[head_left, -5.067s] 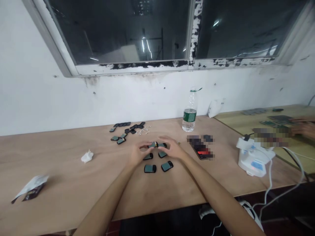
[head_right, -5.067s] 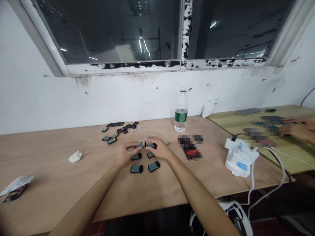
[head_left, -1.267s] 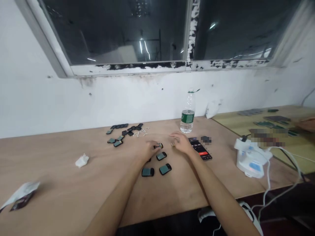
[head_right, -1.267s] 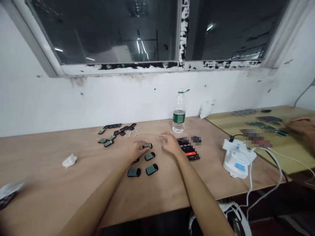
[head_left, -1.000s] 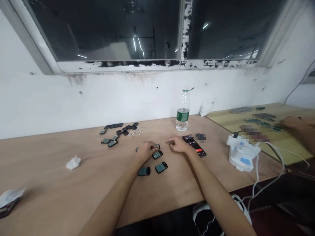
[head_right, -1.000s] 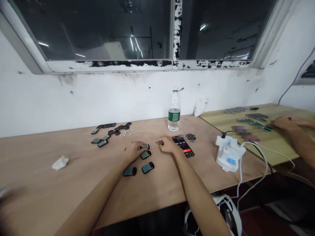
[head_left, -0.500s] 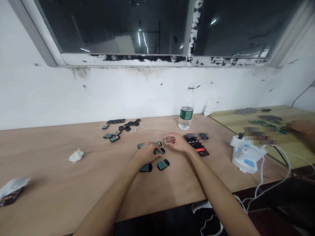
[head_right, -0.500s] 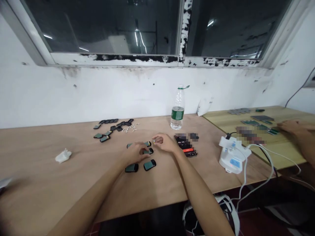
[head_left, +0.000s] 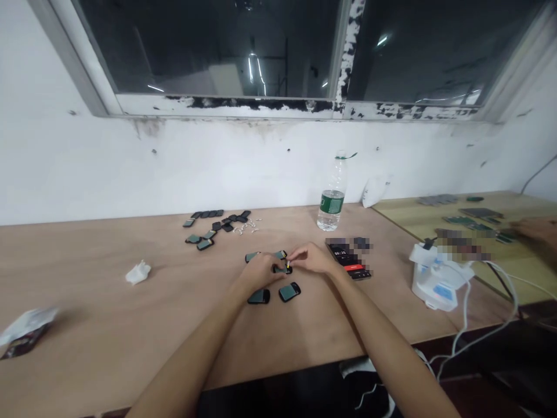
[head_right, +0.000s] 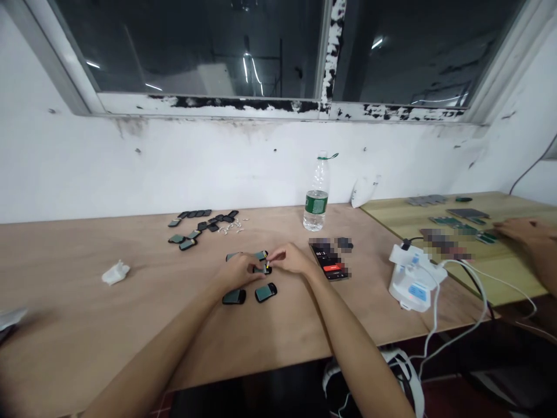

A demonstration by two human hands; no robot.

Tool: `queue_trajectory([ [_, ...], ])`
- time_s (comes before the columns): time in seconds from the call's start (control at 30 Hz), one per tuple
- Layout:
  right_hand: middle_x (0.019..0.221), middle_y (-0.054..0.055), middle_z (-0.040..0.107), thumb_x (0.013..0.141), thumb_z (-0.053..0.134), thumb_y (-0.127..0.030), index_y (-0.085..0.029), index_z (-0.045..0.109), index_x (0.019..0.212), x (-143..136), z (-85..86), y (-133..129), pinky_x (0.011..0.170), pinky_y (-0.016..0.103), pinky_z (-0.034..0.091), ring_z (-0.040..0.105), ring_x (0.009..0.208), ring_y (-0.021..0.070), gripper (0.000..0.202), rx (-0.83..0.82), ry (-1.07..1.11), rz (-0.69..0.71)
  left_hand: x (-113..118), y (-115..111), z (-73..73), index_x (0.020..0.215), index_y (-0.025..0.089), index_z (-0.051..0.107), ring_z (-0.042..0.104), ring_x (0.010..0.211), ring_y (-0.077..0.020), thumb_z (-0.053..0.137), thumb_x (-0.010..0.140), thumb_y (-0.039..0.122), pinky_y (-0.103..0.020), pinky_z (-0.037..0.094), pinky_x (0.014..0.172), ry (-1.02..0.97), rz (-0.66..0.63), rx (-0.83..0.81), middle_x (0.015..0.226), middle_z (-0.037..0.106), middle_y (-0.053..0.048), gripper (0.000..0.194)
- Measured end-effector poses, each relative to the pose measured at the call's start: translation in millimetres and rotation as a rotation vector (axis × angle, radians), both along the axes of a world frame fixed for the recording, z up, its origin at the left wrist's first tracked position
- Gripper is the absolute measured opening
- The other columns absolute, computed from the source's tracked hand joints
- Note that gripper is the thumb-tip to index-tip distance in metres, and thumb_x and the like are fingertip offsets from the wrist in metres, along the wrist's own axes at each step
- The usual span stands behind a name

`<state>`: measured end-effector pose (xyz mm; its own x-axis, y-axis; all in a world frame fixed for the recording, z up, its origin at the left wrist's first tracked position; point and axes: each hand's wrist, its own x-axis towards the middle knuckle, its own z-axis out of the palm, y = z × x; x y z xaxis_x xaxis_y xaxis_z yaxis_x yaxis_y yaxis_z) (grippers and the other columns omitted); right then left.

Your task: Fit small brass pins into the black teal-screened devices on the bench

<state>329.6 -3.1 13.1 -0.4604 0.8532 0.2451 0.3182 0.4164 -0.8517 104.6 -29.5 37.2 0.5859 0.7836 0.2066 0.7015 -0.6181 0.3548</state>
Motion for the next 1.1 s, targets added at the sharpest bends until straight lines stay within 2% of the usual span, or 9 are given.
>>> queue_trajectory([
  [0.17, 0.101, 0.008, 0.08, 0.078, 0.073, -0.03, -0.021, 0.082, 0.086, -3.3, 0.7, -2.7, 0.089, 0.037, 0.06, 0.075, 0.094, 0.0244, 0.015, 0.052, 0.008, 0.04, 1.0, -1.8, 1.3, 0.09, 0.026, 0.082, 0.072, 0.097, -0.0271, 0.082, 0.08, 0.031, -0.033, 0.051, 0.088, -0.025, 0.019, -0.014, 0.099, 0.081, -0.002, 0.011],
  [0.33, 0.096, 0.006, 0.081, 0.08, 0.069, -0.026, -0.021, 0.082, 0.089, -5.1, 2.9, -5.3, 0.083, 0.034, 0.06, 0.076, 0.088, 0.023, 0.016, 0.047, -0.04, 0.043, 0.9, -1.1, -0.6, 0.089, 0.026, 0.082, 0.073, 0.097, -0.0267, 0.082, 0.08, 0.029, -0.034, 0.05, 0.09, -0.067, 0.009, -0.033, 0.099, 0.081, -0.002, 0.009],
  [0.5, 0.095, 0.007, 0.082, 0.083, 0.066, -0.027, -0.021, 0.083, 0.093, -3.3, 11.0, -10.4, 0.079, 0.034, 0.06, 0.076, 0.086, 0.0248, 0.021, 0.01, -0.113, 0.011, 0.1, 1.2, -3.8, 0.089, 0.027, 0.083, 0.073, 0.09, -0.0254, 0.081, 0.081, 0.033, -0.032, 0.051, 0.082, -0.065, 0.006, -0.021, 0.097, 0.081, -0.002, 0.01],
  [0.7, 0.102, 0.005, 0.081, 0.085, 0.06, -0.022, -0.023, 0.083, 0.103, -1.1, 19.8, -15.0, 0.078, 0.03, 0.059, 0.077, 0.089, 0.0241, 0.029, 0.009, -0.171, 0.08, -0.1, 1.9, -6.0, 0.09, 0.029, 0.084, 0.072, 0.079, -0.023, 0.079, 0.082, 0.037, -0.03, 0.05, 0.076, -0.042, 0.021, -0.006, 0.089, 0.081, -0.001, 0.012],
  [0.87, 0.086, -0.001, 0.082, 0.08, 0.061, -0.014, -0.028, 0.083, 0.105, -3.5, 25.1, -18.5, 0.072, 0.026, 0.056, 0.071, 0.069, 0.0174, 0.036, 0.171, -0.346, 0.053, -0.8, 1.0, -4.5, 0.092, 0.029, 0.084, 0.072, 0.081, -0.0246, 0.079, 0.082, 0.035, -0.031, 0.05, 0.078, -0.03, 0.032, -0.007, 0.091, 0.081, -0.002, 0.013],
  [0.97, 0.096, 0.0, 0.082, 0.082, 0.059, -0.013, -0.027, 0.082, 0.105, 0.4, 23.6, -13.6, 0.078, 0.027, 0.057, 0.072, 0.08, 0.0192, 0.036, 0.19, -0.308, 0.075, -1.6, 1.3, -5.1, 0.093, 0.028, 0.083, 0.072, 0.082, -0.025, 0.079, 0.082, 0.034, -0.032, 0.051, 0.079, -0.025, 0.016, 0.001, 0.092, 0.081, -0.002, 0.013],
  [1.03, 0.104, 0.002, 0.081, 0.084, 0.057, -0.013, -0.025, 0.082, 0.104, 7.9, 21.3, -7.7, 0.083, 0.03, 0.057, 0.073, 0.089, 0.021, 0.034, 0.206, -0.256, -0.007, -2.5, 1.7, -5.7, 0.093, 0.027, 0.082, 0.072, 0.086, -0.0251, 0.079, 0.083, 0.036, -0.032, 0.052, 0.083, -0.023, -0.012, 0.01, 0.094, 0.081, -0.002, 0.014],
  [1.1, 0.104, 0.005, 0.08, 0.085, 0.054, -0.01, -0.021, 0.081, 0.103, 17.9, 18.7, -1.7, 0.087, 0.032, 0.056, 0.072, 0.093, 0.0218, 0.035, 0.254, -0.228, -0.146, -5.1, 2.3, -5.2, 0.094, 0.027, 0.081, 0.072, 0.094, -0.0252, 0.08, 0.083, 0.041, -0.032, 0.052, 0.089, -0.044, -0.049, 0.027, 0.1, 0.079, -0.003, 0.018],
])
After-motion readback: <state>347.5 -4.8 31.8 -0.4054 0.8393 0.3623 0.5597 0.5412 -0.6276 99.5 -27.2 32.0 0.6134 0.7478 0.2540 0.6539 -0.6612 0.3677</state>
